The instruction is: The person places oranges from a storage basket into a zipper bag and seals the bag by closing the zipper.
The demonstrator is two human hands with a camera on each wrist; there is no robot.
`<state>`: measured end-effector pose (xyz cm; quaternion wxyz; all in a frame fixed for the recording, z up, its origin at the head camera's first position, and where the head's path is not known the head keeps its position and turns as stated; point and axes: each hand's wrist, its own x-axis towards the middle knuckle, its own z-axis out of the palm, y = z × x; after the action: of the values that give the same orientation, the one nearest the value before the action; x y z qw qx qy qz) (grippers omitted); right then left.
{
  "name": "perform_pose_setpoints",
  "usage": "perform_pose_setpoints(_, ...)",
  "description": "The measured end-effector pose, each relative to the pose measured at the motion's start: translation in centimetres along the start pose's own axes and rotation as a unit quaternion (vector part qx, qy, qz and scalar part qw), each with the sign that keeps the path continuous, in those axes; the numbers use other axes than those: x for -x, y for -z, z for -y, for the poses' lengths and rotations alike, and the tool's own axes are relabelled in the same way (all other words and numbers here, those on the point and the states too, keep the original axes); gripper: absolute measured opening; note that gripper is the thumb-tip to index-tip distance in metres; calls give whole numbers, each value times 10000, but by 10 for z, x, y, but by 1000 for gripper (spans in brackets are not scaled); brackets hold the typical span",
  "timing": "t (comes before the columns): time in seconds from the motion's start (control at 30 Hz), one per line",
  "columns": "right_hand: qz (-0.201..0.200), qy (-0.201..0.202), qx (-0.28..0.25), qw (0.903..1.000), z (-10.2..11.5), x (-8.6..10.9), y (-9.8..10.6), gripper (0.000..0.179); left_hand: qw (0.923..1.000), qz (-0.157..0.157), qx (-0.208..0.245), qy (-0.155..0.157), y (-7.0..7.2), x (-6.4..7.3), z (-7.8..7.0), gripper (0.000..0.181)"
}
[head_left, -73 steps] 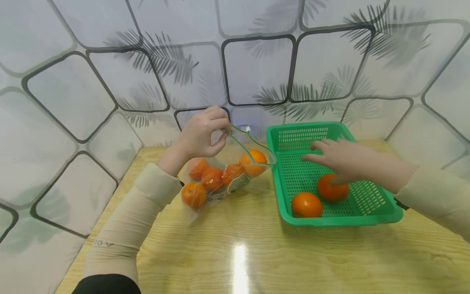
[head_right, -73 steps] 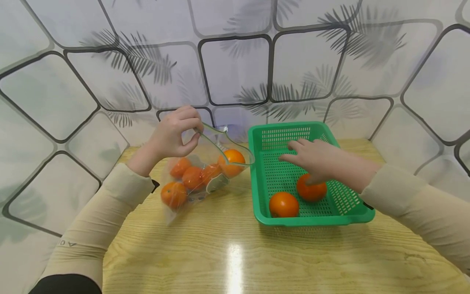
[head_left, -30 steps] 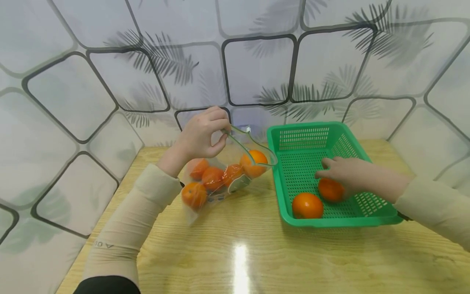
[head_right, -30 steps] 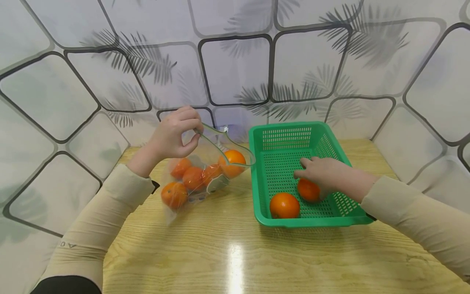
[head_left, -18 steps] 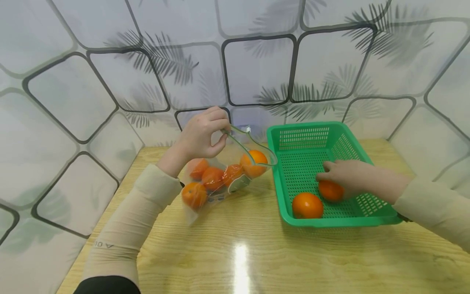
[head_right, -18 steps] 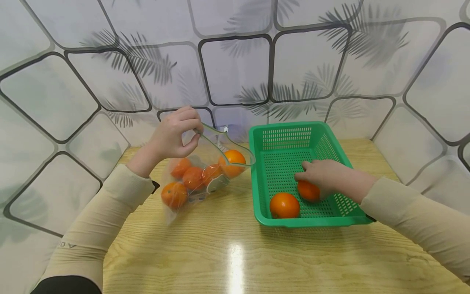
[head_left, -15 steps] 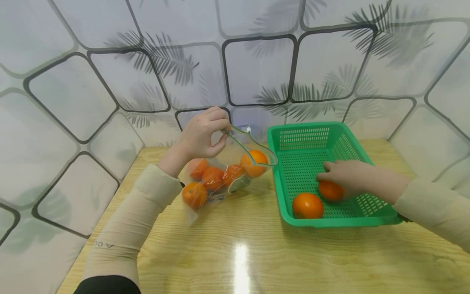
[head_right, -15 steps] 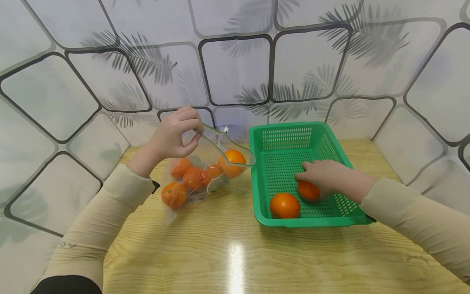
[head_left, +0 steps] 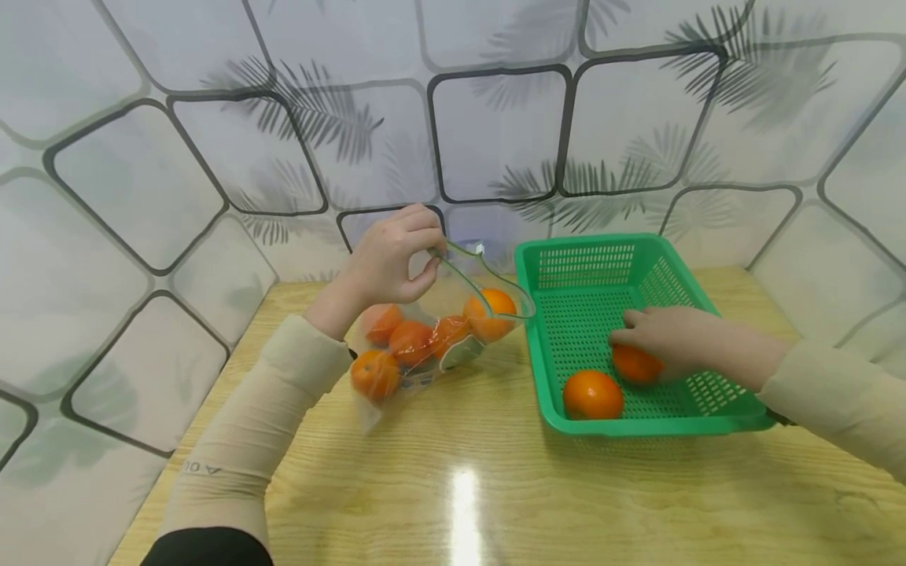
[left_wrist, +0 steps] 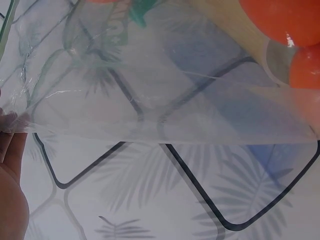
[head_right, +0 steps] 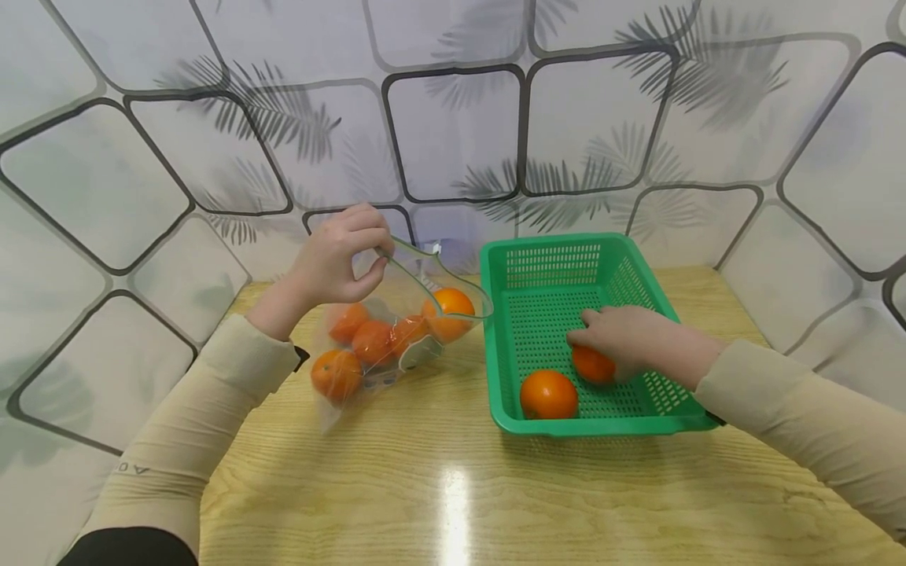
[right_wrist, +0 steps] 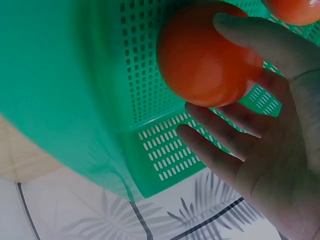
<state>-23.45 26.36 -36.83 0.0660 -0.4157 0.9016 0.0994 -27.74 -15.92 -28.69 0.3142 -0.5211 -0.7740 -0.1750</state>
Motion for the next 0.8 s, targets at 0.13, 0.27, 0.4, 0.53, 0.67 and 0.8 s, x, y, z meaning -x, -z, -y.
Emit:
perform_pose_setpoints(0.13,-186,9,64,9998,-1,-1,4,68,10000,9,51,19,1,-1,-1,6)
perform_pose_setpoints(0.27,-320,-6,55,9995,-1,-3,9,67,10000,25,66,20,0,-1,-1,6)
perform_pose_setpoints(0.4,-395,2,101,9992,-1,-5,15,68,10000,38,71,23,0,-1,0,7)
perform_pose_setpoints(0.53,-547,3,144,9984,0,-8,22,66,9999,29,98,8,1,-1,-1,7)
perform_pose_setpoints(0.67,-637,-17,149,9979,1,-11,30,68,9999,15,126,0,1,-1,-1,7)
perform_pose_setpoints(0.8,-695,-8,229,9973,1,-14,38,71,9999,8,123,0,2,-2,-1,7)
